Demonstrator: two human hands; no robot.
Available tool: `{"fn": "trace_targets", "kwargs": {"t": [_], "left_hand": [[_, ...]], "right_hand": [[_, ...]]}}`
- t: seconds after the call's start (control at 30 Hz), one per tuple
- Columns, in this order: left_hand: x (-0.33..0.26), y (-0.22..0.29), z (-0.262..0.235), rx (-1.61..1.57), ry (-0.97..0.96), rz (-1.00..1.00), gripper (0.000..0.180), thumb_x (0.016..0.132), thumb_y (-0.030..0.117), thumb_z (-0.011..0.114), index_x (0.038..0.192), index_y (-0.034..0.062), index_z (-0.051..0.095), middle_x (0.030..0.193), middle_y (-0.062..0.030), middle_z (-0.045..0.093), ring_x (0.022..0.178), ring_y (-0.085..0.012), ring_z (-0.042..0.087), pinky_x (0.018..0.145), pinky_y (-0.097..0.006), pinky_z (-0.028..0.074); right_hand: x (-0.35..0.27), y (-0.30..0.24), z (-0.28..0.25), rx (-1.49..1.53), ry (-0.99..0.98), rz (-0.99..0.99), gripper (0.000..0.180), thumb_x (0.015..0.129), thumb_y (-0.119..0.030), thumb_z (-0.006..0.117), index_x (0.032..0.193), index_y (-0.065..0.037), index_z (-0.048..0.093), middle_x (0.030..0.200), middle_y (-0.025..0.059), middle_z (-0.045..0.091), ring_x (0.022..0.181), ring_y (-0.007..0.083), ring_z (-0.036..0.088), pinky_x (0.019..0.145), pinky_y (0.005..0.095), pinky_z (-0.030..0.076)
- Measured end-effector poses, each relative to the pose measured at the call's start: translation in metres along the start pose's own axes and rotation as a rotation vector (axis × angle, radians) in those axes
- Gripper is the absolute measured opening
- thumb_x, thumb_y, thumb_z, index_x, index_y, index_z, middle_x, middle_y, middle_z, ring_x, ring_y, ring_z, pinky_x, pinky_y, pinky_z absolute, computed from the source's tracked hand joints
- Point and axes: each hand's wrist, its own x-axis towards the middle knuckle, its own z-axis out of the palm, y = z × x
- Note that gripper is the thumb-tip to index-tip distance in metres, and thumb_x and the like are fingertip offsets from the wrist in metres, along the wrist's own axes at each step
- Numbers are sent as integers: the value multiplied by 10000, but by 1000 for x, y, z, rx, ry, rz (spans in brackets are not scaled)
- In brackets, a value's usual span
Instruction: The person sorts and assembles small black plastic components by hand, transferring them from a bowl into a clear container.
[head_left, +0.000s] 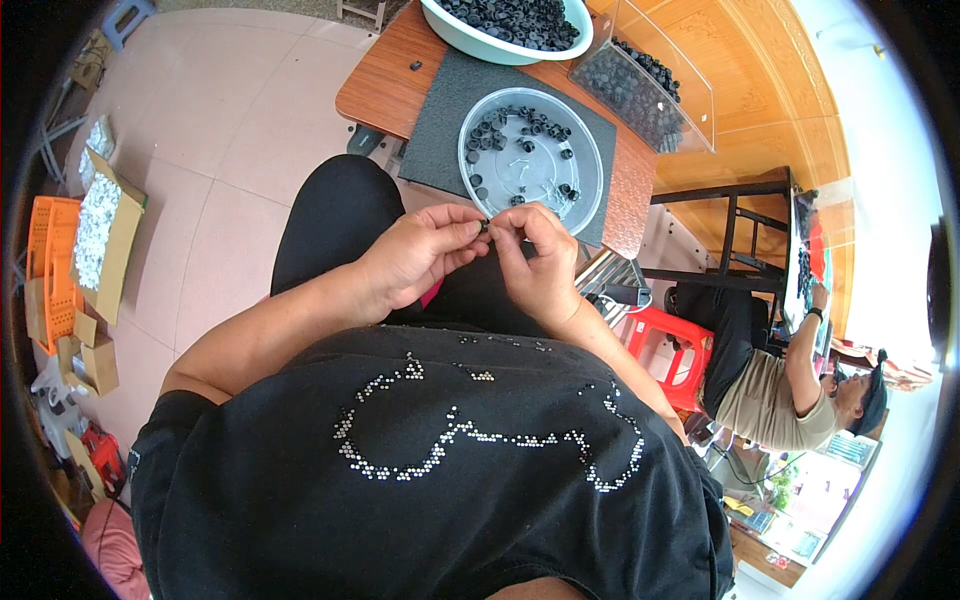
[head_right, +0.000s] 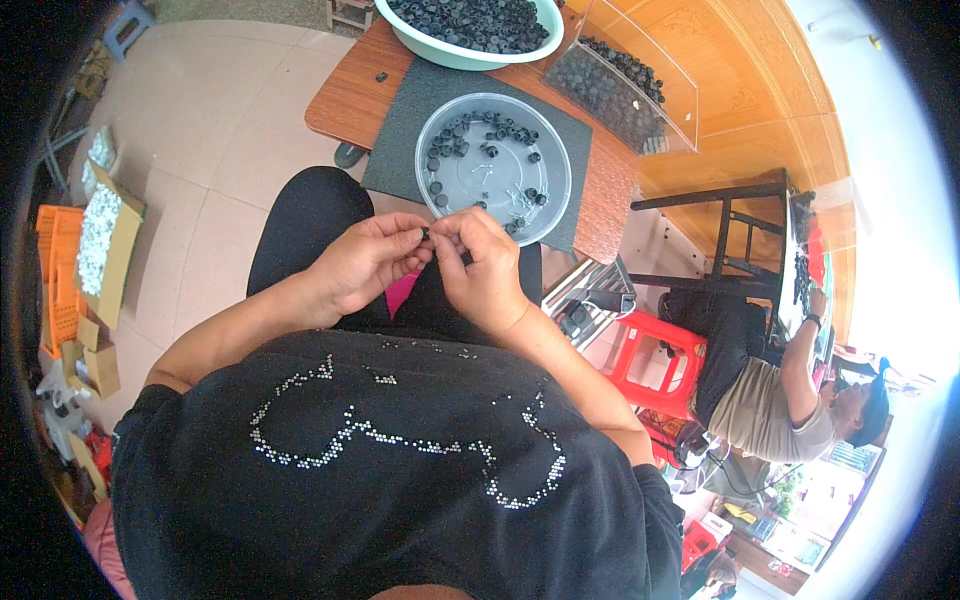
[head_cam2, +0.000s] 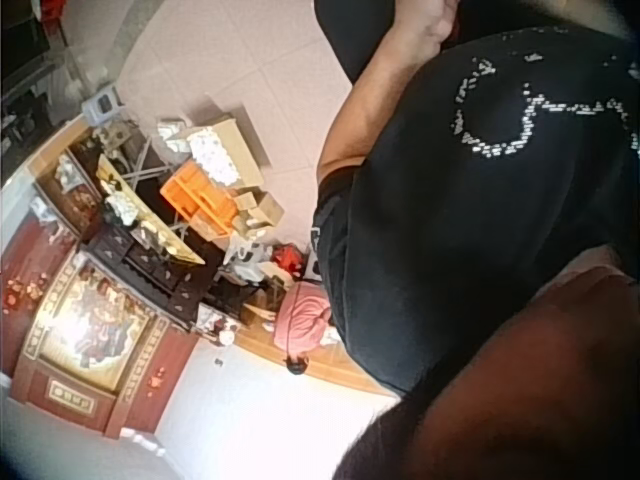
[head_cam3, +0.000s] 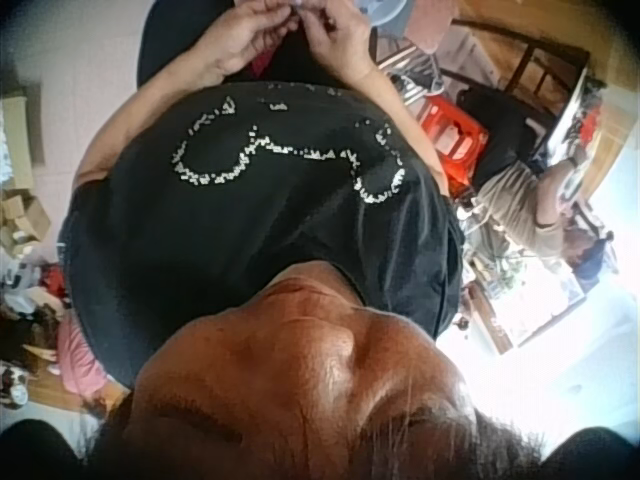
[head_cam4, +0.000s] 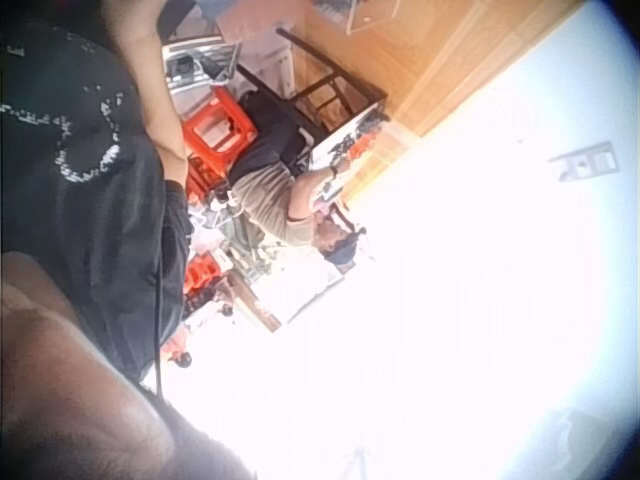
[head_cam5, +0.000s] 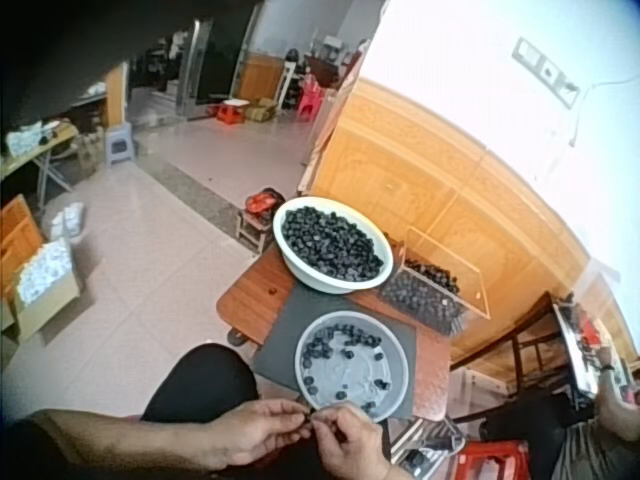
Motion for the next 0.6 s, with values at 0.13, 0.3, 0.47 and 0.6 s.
{"fn": "trace_targets", "kwargs": {"t": [0.13,0.3,0.47,0.6], "left_hand": [[-3,2,7,113,37,29,163,931,101,543,1068,15,569,974,-56,620,897,-124,600,820,-243,504],[-4,1,7,133,30,20,165,930,98,544,1072,17,569,976,-60,618,896,-123,599,816,-242,503],[-4,2,10,138,44,-11,156,937,102,534,1069,25,567,996,-60,608,900,-120,592,822,-244,498],[-2,1,4,87,32,-4,188,947,138,522,1105,36,534,1027,-64,597,936,-128,586,839,-257,491]], "right_hand": [[-3,2,0,44,-26,117,73,778,44,650,820,-2,613,773,70,617,661,130,573,578,244,451],[-7,2,1,111,-30,188,60,791,41,649,811,-5,617,765,42,605,647,96,538,573,226,433],[-8,3,1,120,-54,165,74,794,43,653,840,-5,620,746,26,588,649,87,530,576,218,427],[-6,11,5,198,-56,143,127,798,37,658,911,-7,621,760,4,583,675,70,524,594,191,414]]}}
